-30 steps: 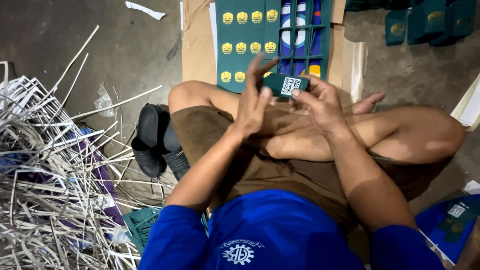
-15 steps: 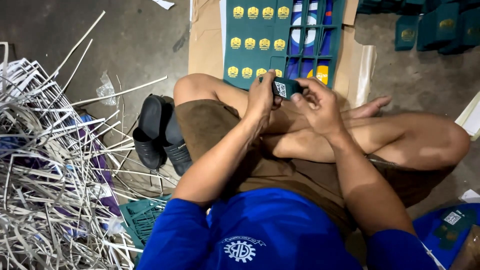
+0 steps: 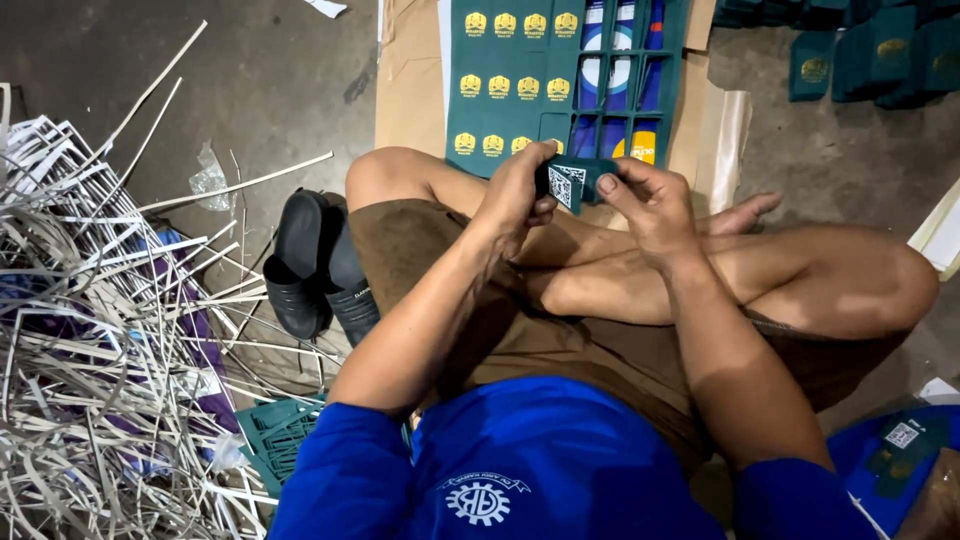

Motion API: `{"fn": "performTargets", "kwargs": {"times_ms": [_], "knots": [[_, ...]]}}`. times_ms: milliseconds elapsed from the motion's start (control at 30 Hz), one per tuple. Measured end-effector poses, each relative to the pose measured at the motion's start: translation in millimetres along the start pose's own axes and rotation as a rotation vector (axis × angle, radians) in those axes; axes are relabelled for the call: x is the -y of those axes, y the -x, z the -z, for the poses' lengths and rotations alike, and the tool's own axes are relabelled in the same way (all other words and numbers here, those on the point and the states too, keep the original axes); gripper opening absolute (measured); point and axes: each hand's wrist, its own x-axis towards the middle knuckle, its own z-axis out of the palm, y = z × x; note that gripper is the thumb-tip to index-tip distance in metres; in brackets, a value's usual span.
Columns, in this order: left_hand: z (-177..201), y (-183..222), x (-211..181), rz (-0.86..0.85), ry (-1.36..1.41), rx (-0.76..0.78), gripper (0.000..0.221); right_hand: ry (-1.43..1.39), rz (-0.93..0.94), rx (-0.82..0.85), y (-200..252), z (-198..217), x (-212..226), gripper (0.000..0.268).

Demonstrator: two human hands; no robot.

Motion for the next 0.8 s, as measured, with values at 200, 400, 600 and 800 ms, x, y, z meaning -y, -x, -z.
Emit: {"fn": "performTargets", "kwargs": {"times_ms": [200,400,600,800], "knots": [[12,-3,-6,0.158,0.09,0.21,0.024,-0.371,-0.042,0.073,2,3,19,0.021],[16,-8,-6,0.28,0.107,0.365,0.028,-0.456,-0.074,0.122,3,9,25,0.02],[13,-7,-10,0.342,0.15,0.41,0.031,-0.597,-0.119,0.154,4,19,14,0.016],[13,-5,-9,0.354,0.152,0.448,0.031,-0.697,-0.155,0.21,5,28,1,0.015]]}}
